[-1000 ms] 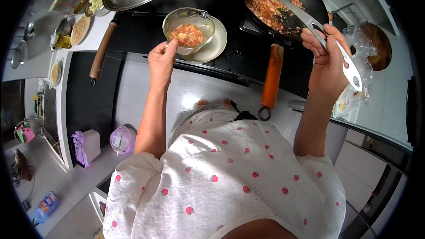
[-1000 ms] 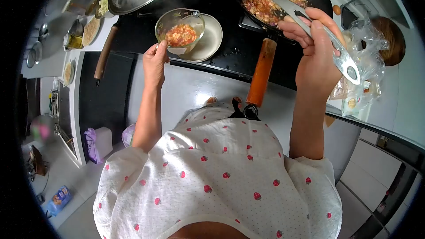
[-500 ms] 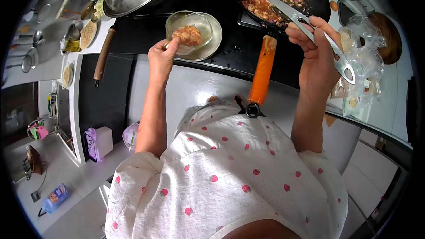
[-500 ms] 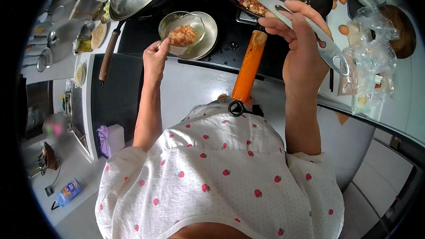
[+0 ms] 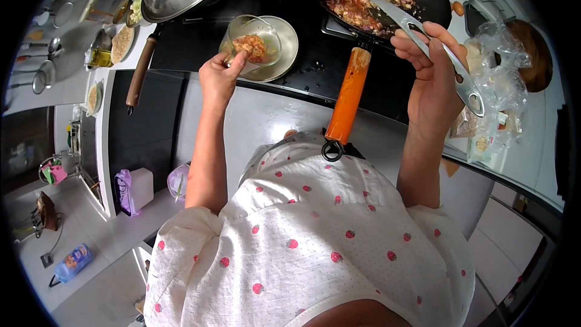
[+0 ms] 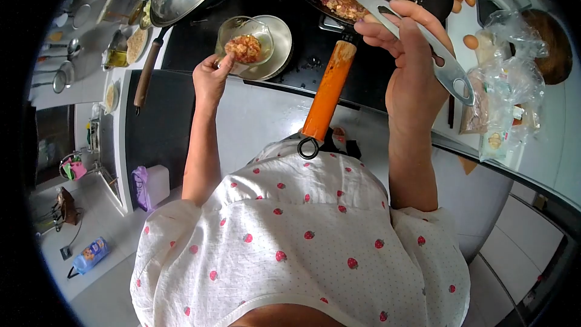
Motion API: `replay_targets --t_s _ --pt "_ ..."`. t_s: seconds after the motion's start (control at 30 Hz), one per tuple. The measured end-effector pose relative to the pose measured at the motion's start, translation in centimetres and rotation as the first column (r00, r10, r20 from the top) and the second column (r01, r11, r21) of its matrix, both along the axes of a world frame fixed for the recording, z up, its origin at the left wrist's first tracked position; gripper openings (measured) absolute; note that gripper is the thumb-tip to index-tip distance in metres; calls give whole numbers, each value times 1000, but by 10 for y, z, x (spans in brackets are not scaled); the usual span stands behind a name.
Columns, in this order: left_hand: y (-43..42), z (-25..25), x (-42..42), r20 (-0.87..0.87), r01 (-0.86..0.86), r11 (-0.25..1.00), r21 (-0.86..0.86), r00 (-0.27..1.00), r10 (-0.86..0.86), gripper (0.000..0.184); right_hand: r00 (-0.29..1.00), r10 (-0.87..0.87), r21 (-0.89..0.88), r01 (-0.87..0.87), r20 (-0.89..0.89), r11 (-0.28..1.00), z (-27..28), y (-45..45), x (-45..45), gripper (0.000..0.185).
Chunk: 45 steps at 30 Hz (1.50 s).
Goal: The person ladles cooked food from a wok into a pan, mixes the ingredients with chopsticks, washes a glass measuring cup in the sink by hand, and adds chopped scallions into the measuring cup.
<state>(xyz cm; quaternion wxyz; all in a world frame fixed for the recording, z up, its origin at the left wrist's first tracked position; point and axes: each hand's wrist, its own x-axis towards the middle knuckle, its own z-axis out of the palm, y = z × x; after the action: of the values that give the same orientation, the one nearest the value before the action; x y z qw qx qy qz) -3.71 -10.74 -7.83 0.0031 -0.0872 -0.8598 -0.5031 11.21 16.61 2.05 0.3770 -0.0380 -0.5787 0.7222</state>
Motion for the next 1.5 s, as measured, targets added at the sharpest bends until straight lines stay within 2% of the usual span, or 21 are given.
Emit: replay_targets --t_s 0.1,0.17,0.2,0.27,0.3,0.37,0.4,0.47,0.5,0.57,0.67,0.77,1.0,1.07,1.2,1.27,1.3,1.37,1.4,1.47,1.5 --pt "1 -2 -1 -31 -9 1000 -28 999 8 32 1000 -4 26 4 -9 1000 -3 3 1 24" --pt "5 2 1 -97 -45 985 -168 995 29 33 1000 1 16 -1 -12 1000 -4 5 2 24" --pt "7 7 2 -99 -46 984 -170 995 29 33 1000 8 9 -8 -18 1000 -5 5 2 24" --pt "12 17 3 -121 -80 918 -388 992 35 37 1000 12 -8 -13 -19 1000 -5 5 0 23" --pt "13 18 2 -121 -80 918 -388 992 36 37 1000 17 -25 -17 -15 1000 -5 4 0 23" --pt "16 19 -2 -214 -49 839 -542 973 -81 40 1000 9 -28 -9 -26 1000 -6 6 0 23" --pt "19 22 -3 -216 -52 838 -544 973 -80 40 999 1 -32 -2 -38 999 -7 6 0 23" --pt "25 26 -5 -319 -69 731 -679 924 -209 40 999 -11 -60 9 -37 998 -6 6 0 23" --pt "26 25 -7 -320 -71 728 -682 924 -210 40 999 -24 -84 21 -33 996 -6 6 1 23" --pt "29 23 -12 -322 -71 618 -783 896 -304 38 999 -32 -99 29 -36 995 -8 6 1 23" --pt "32 21 -15 -397 -106 558 -823 810 -432 38 997 -53 -110 47 -52 993 -12 6 2 22" --pt "32 23 -15 -386 -105 507 -856 782 -490 37 995 -78 -104 71 -68 992 -15 5 2 22" --pt "35 36 -3 -370 -115 469 -876 783 -500 38 988 -136 -46 132 -80 990 -20 4 0 22" --pt "31 37 -3 -390 -113 538 -836 811 -436 39 988 -132 -63 127 -84 990 -21 4 -1 22" --pt "27 39 3 -398 -139 552 -822 834 -382 40 990 -128 -117 121 -57 986 -20 7 -3 22" --pt "26 36 6 -359 -172 618 -767 914 -191 42 990 -139 -142 132 -39 981 -18 6 -2 22" --pt "24 34 6 -354 -164 626 -762 916 -191 42 989 -148 -173 142 -22 975 -16 7 -1 22" --pt "18 29 4 -292 -198 742 -640 956 4 44 987 -160 -190 158 5 969 -16 12 -1 22" --pt "12 24 1 -287 -192 752 -631 958 3 44 985 -169 -217 170 26 961 -16 15 -1 22" --pt "4 12 -7 -158 -228 932 -283 969 189 42 982 -183 -246 188 45 951 -14 22 -1 22" --pt "6 20 -4 -80 -223 940 -260 975 209 41 977 -204 -230 212 59 950 -13 26 -1 21"
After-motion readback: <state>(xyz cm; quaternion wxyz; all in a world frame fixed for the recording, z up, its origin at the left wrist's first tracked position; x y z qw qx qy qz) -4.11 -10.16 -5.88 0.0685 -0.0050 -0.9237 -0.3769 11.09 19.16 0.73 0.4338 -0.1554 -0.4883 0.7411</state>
